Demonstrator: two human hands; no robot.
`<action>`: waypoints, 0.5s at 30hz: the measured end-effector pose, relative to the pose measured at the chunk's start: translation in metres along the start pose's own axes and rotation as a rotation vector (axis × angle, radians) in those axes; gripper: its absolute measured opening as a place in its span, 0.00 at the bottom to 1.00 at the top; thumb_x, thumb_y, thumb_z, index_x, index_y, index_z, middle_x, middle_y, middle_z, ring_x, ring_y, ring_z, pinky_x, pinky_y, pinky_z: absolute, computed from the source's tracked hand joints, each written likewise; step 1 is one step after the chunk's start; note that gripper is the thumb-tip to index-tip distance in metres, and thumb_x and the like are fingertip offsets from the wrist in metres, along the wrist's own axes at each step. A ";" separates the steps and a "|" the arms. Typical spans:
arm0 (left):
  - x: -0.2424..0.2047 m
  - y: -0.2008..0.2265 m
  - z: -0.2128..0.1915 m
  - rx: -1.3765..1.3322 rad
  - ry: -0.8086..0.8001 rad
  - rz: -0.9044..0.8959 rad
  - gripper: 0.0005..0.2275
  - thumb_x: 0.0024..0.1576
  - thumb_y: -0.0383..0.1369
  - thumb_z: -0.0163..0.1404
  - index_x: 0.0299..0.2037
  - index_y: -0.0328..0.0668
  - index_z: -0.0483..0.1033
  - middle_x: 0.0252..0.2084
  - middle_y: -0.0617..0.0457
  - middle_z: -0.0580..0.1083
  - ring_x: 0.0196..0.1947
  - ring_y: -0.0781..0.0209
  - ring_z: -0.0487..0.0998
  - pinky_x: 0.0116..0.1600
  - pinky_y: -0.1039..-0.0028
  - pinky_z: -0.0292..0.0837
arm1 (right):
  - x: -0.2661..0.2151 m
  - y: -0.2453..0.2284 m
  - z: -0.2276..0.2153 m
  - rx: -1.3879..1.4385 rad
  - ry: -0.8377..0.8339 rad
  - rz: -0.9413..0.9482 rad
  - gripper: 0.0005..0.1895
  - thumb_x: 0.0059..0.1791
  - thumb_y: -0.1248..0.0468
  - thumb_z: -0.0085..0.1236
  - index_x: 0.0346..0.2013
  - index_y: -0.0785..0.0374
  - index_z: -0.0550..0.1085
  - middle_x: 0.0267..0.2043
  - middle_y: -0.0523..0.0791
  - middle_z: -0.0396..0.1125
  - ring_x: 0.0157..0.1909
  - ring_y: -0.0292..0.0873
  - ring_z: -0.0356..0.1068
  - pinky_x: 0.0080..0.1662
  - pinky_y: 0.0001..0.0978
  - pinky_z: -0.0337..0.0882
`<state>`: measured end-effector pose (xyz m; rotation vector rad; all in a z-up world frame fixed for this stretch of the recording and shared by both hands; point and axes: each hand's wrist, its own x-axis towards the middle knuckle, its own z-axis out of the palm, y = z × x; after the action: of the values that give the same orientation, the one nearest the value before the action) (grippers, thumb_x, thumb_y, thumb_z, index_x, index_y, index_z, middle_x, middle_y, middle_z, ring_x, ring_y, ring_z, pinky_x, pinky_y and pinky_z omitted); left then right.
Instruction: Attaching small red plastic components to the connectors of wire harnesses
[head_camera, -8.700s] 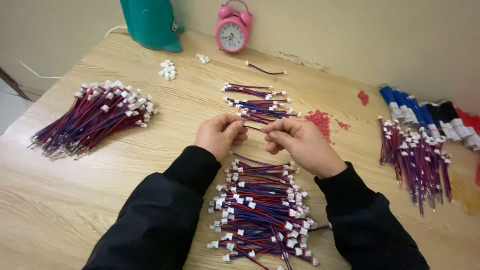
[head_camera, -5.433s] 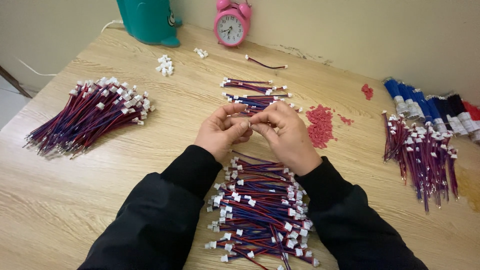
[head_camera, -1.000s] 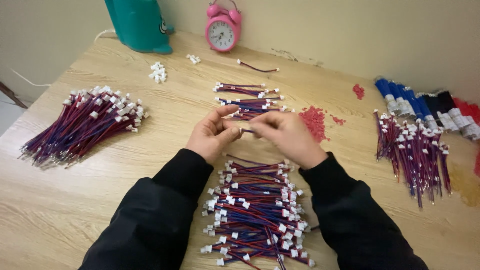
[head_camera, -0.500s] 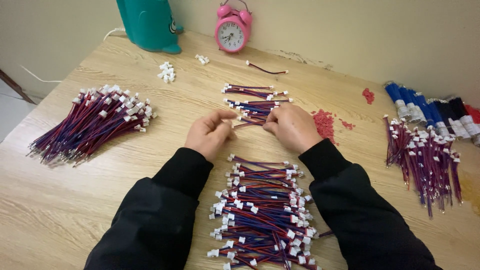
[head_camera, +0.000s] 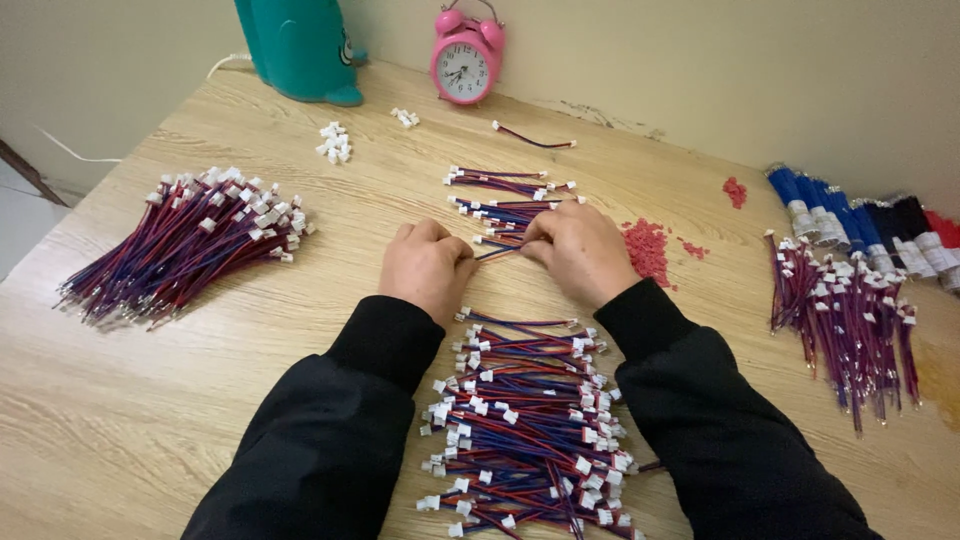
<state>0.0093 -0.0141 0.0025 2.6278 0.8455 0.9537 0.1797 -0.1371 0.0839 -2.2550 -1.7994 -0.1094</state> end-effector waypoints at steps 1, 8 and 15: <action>0.000 -0.004 0.003 0.002 0.000 -0.001 0.05 0.46 0.41 0.59 0.30 0.60 0.82 0.32 0.59 0.71 0.39 0.58 0.75 0.44 0.70 0.74 | 0.001 0.000 -0.003 0.001 0.000 -0.001 0.06 0.45 0.54 0.60 0.33 0.48 0.78 0.34 0.46 0.68 0.45 0.54 0.70 0.47 0.47 0.69; 0.011 0.006 -0.019 -0.313 -0.271 -0.464 0.10 0.54 0.49 0.52 0.44 0.70 0.76 0.40 0.67 0.78 0.46 0.64 0.78 0.49 0.71 0.73 | -0.032 0.051 -0.048 0.026 0.171 0.220 0.07 0.50 0.56 0.56 0.42 0.47 0.76 0.37 0.44 0.72 0.46 0.50 0.72 0.47 0.45 0.69; 0.004 0.016 -0.009 -1.240 -0.020 -0.616 0.11 0.52 0.29 0.60 0.44 0.41 0.77 0.36 0.47 0.77 0.37 0.61 0.79 0.39 0.80 0.78 | -0.117 0.077 -0.056 0.081 0.032 0.431 0.11 0.42 0.62 0.61 0.38 0.55 0.78 0.38 0.50 0.75 0.47 0.54 0.73 0.48 0.47 0.70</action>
<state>0.0130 -0.0251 0.0175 1.2213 0.6458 0.8372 0.2320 -0.2775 0.1015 -2.5043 -1.2403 0.0086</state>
